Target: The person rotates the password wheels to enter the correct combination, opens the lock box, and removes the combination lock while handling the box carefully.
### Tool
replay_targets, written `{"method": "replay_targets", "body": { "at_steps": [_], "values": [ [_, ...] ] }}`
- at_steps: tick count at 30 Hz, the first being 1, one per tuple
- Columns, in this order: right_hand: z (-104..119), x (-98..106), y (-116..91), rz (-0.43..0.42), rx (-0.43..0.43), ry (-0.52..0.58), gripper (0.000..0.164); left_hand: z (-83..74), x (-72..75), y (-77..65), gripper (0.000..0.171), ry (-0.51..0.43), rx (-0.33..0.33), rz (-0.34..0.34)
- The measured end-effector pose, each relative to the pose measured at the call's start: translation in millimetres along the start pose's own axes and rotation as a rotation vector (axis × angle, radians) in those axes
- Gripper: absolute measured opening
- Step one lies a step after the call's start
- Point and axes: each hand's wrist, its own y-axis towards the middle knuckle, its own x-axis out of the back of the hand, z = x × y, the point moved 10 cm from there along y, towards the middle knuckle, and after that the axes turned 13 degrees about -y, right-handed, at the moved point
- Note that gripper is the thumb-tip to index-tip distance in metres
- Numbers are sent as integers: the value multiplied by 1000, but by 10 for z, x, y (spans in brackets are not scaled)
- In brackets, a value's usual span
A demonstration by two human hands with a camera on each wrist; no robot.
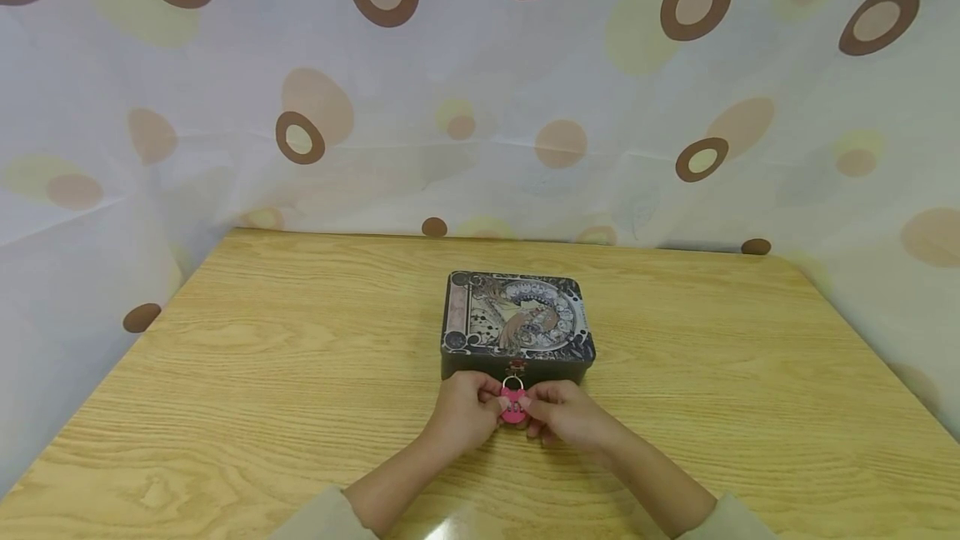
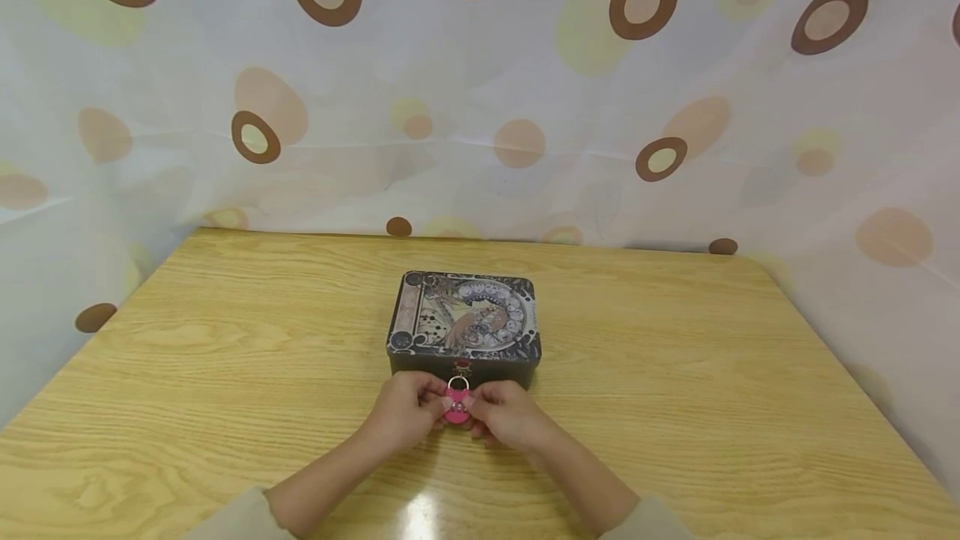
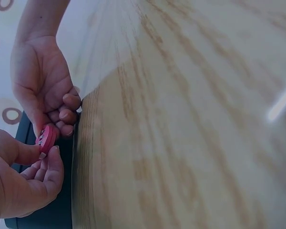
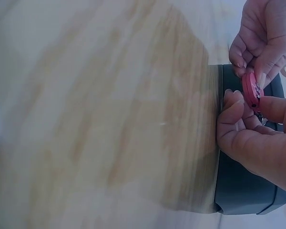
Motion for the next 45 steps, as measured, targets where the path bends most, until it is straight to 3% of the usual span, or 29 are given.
{"method": "replay_targets", "body": {
  "at_steps": [10,27,45],
  "values": [
    [-18,31,-13,-4,-9,43,28,15,-7,-11,7,-36,28,11],
    [-5,28,-6,-31,18,-12,22,63,-3,-3,7,-45,69,8],
    [25,-1,-3,-16,19,-12,21,41,-6,-3,6,-33,47,7]
  ]
}}
